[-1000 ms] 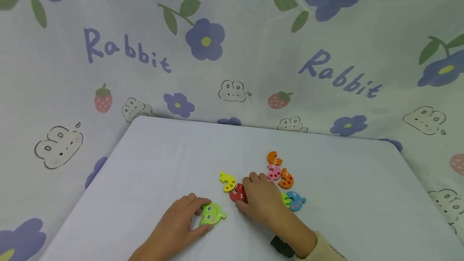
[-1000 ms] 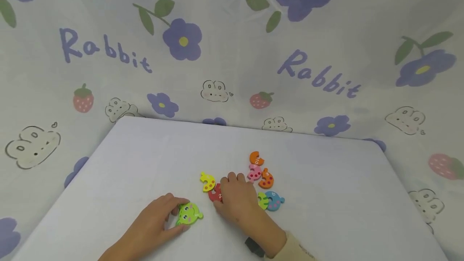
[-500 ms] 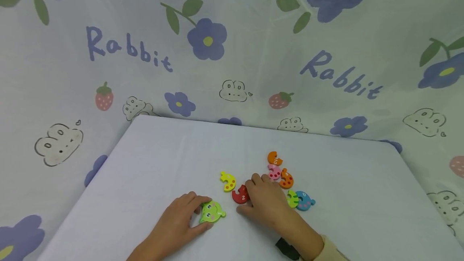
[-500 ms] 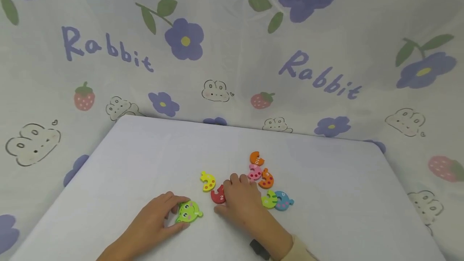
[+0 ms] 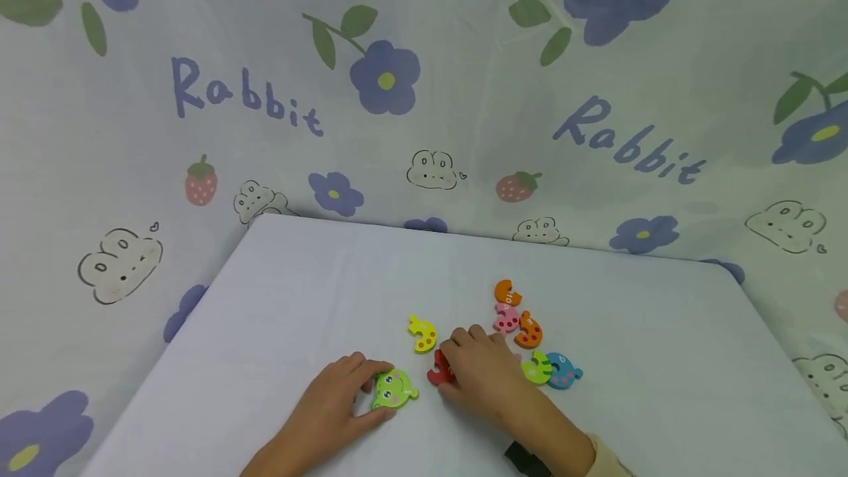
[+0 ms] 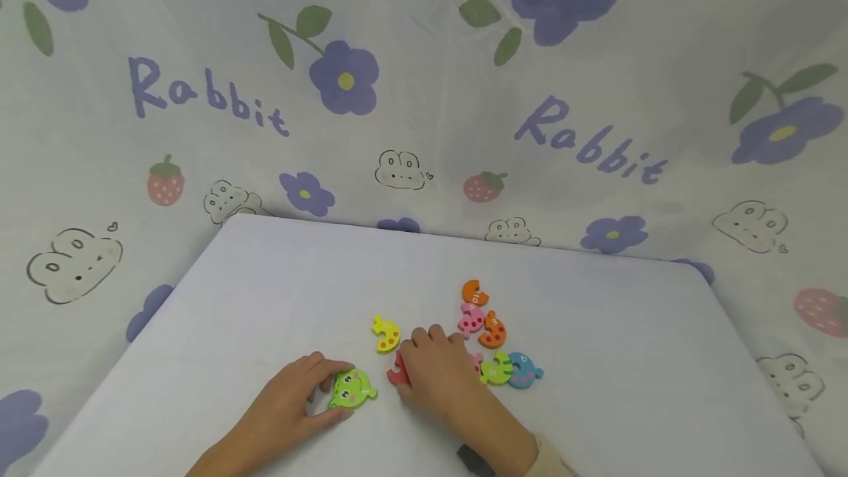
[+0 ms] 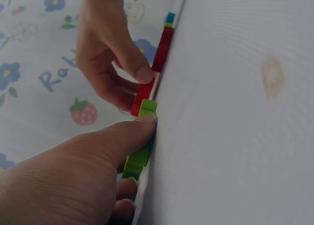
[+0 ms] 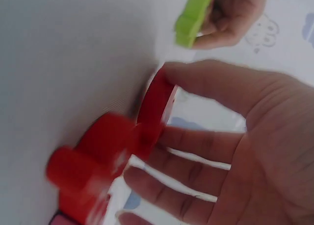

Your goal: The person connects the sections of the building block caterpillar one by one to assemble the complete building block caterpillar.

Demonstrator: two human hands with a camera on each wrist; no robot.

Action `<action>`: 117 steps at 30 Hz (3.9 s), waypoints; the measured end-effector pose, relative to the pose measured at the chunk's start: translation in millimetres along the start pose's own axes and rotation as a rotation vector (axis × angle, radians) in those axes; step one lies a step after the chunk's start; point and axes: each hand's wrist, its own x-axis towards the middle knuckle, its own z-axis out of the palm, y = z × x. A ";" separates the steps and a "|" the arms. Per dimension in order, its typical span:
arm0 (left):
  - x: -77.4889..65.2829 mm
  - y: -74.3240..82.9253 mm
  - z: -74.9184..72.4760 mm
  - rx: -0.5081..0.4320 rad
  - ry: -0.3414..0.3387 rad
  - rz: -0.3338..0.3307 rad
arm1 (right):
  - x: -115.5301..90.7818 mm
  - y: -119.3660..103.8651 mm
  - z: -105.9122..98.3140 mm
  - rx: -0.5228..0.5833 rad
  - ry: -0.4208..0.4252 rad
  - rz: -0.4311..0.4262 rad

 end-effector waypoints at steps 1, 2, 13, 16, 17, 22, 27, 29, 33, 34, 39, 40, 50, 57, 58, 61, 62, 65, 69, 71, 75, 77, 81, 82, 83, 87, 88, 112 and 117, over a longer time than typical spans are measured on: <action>-0.2 0.0 0.4 -0.001 0.004 0.004 | -1.8 -1.3 -0.4 0.012 -0.004 -0.026; -0.2 0.0 0.8 0.000 0.009 0.007 | -3.4 -3.0 -1.2 0.030 -0.009 -0.049; -0.8 1.0 0.0 -0.011 0.037 0.031 | -11.4 -18.8 -2.8 0.078 -0.030 -0.173; -0.7 1.5 -0.5 -0.010 0.027 0.019 | -11.5 -20.0 -1.3 0.087 -0.025 -0.174; -0.6 1.6 -0.7 -0.010 0.024 0.016 | -11.2 -20.3 -1.0 0.091 -0.026 -0.172; -0.5 1.3 -0.3 -0.002 0.023 0.013 | -10.6 -22.2 0.5 0.111 -0.032 -0.151; -0.8 1.3 -0.7 0.003 0.012 0.003 | -10.2 -24.4 1.7 0.126 -0.035 -0.141; -0.7 1.7 -1.2 0.003 0.009 -0.001 | -9.3 -24.9 1.4 0.129 -0.042 -0.136; -0.4 1.8 -1.0 0.011 0.004 -0.005 | -8.8 -24.9 0.5 0.145 -0.058 -0.126; -0.4 1.7 -0.7 0.013 0.002 -0.006 | -8.9 -24.6 0.5 0.150 -0.061 -0.124; -0.7 0.4 1.1 0.023 -0.008 -0.013 | -9.3 -23.1 2.2 0.151 -0.063 -0.116; -0.8 0.2 1.4 0.023 -0.008 -0.011 | -9.2 -23.0 2.8 0.148 -0.061 -0.115; -2.5 -0.1 -2.0 0.008 0.035 0.041 | -9.6 -29.5 5.4 0.081 -0.027 -0.112; -4.3 -1.2 -2.0 0.009 0.049 0.042 | -9.9 -33.2 5.5 0.034 -0.016 -0.115; -4.3 -1.3 -1.9 0.007 0.050 0.042 | -9.8 -32.9 5.7 0.035 -0.018 -0.115; -4.0 -0.9 -1.9 -0.004 0.043 0.035 | -9.9 -31.0 6.5 0.052 -0.032 -0.111; -3.8 -0.6 -2.0 -0.006 0.038 0.032 | -9.9 -30.1 6.4 0.063 -0.034 -0.111; -2.9 0.5 -2.0 -0.013 0.020 0.021 | -10.6 -27.1 6.2 0.097 -0.039 -0.109; -2.1 1.5 -1.0 -0.013 0.013 0.019 | -12.5 -22.5 3.9 0.126 -0.063 -0.106; -1.8 1.3 0.1 -0.009 0.012 0.020 | -14.0 -19.5 0.7 0.118 -0.100 -0.103; 0.0 1.6 2.2 0.010 -0.007 0.015 | -19.5 -8.4 -11.2 0.091 -0.194 -0.072; 1.1 2.3 2.7 0.019 -0.019 0.005 | -22.4 -0.4 -18.5 0.089 -0.209 -0.044; 2.2 3.6 2.2 0.022 -0.016 0.001 | -25.7 16.9 -30.2 0.118 -0.179 0.011; 2.2 3.7 2.0 0.021 -0.013 0.002 | -26.2 20.6 -31.8 0.124 -0.171 0.022; 2.2 3.7 1.7 0.019 -0.008 0.005 | -26.5 24.0 -32.6 0.128 -0.164 0.035; 2.0 2.9 1.0 0.007 0.003 0.016 | -25.5 32.1 -31.5 0.130 -0.165 0.086; 1.8 2.6 0.9 0.004 0.003 0.017 | -25.1 32.8 -30.8 0.128 -0.169 0.099; -4.6 -4.8 -0.1 -0.014 0.018 0.035 | -14.2 21.2 -14.4 0.073 -0.172 0.073; -4.9 -5.5 -3.1 -0.039 -0.004 0.014 | -12.9 19.5 -12.2 0.059 -0.161 0.045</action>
